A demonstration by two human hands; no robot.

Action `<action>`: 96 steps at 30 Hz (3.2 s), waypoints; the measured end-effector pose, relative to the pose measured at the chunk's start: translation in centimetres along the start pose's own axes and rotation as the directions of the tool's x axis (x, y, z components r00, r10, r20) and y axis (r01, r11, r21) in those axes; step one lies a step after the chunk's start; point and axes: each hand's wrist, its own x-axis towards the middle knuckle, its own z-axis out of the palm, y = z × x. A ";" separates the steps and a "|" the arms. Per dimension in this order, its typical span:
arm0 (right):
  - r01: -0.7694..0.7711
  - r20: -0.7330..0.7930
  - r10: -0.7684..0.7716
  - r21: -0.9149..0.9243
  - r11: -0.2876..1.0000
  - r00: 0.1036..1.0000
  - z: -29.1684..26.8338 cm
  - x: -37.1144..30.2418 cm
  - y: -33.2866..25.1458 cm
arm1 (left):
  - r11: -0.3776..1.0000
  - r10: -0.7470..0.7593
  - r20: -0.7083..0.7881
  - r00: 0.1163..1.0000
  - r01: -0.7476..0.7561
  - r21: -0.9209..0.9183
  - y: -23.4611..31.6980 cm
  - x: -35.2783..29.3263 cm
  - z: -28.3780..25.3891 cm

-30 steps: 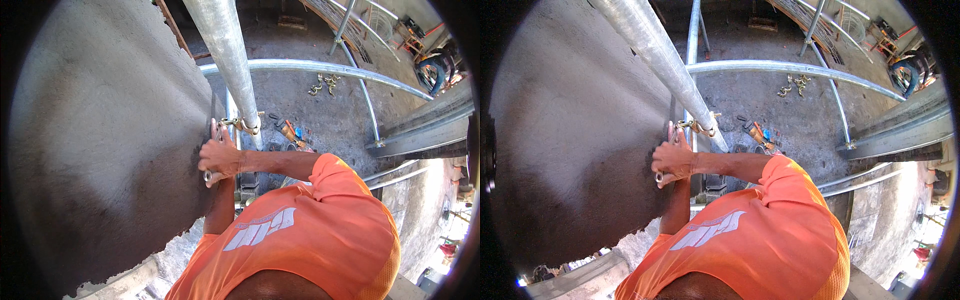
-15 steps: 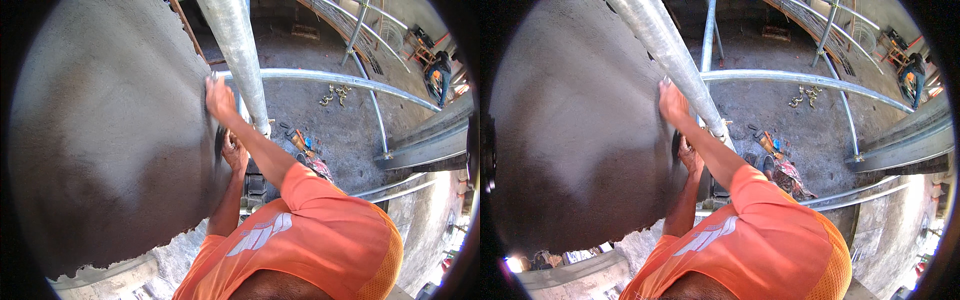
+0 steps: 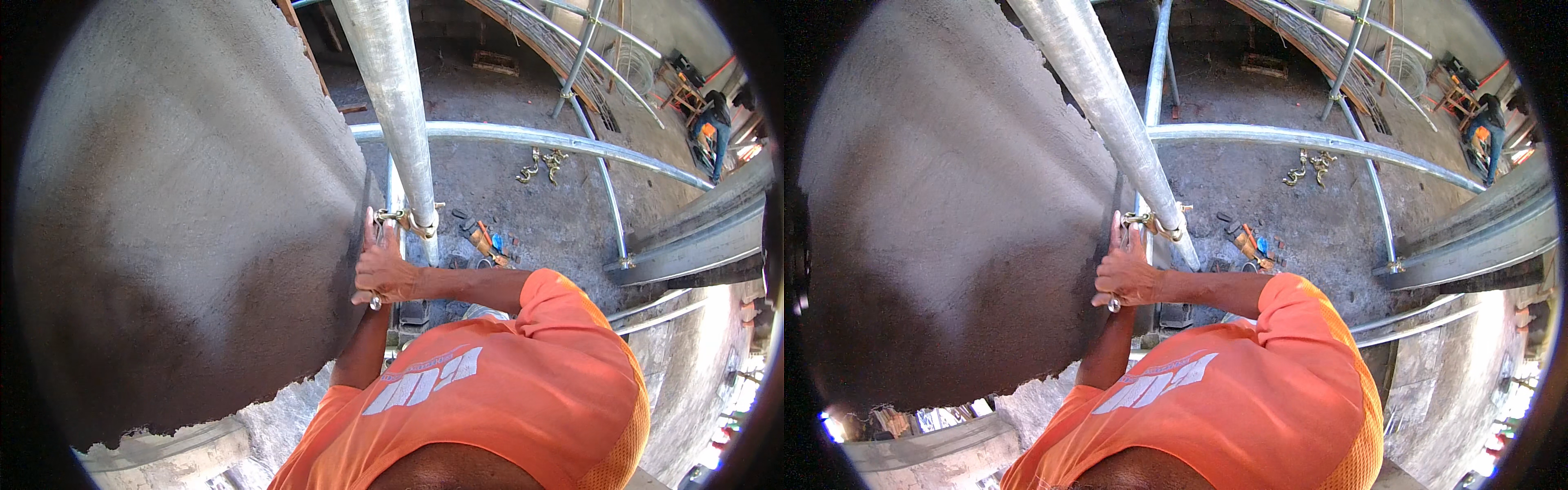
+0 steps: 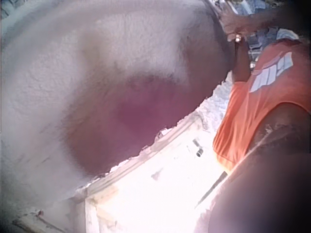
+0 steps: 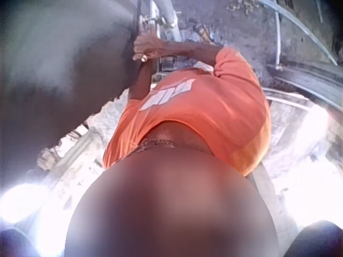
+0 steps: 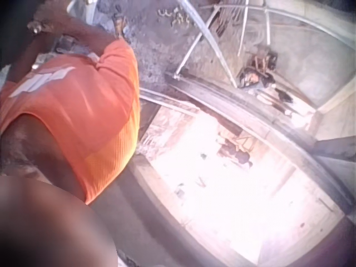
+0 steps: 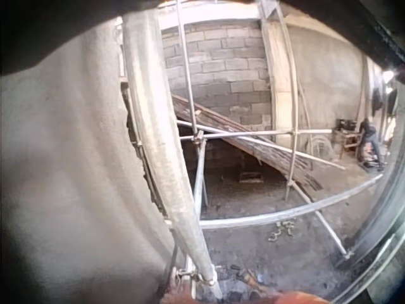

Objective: The person assembles a metal scaffolding structure by attaching and tightening clamps on vertical and horizontal poles. They use a wrench to secure the connections and occasionally adjust the pole positions to ensure stability.

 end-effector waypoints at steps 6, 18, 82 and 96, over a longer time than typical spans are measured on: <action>-0.129 0.162 0.147 -0.112 0.985 0.976 -1.0 1.4 -2.0 | 1.000 0.002 0.005 1.000 -0.002 0.013 -0.1 -0.4 -0.6; -0.140 0.080 0.126 0.206 0.968 0.989 -3.5 3.3 -0.5 | 0.979 0.070 0.002 0.998 -0.069 0.192 0.0 -0.1 -0.5; -0.699 -0.422 0.844 0.491 0.520 0.331 -4.2 12.4 10.7 | 0.921 0.317 -0.125 0.940 -0.275 0.275 1.2 0.2 0.5; 0.216 0.120 -0.233 0.138 0.967 0.965 -0.7 -0.9 -0.8 | 0.826 -0.162 -0.050 0.986 0.163 0.540 2.2 -0.5 0.8</action>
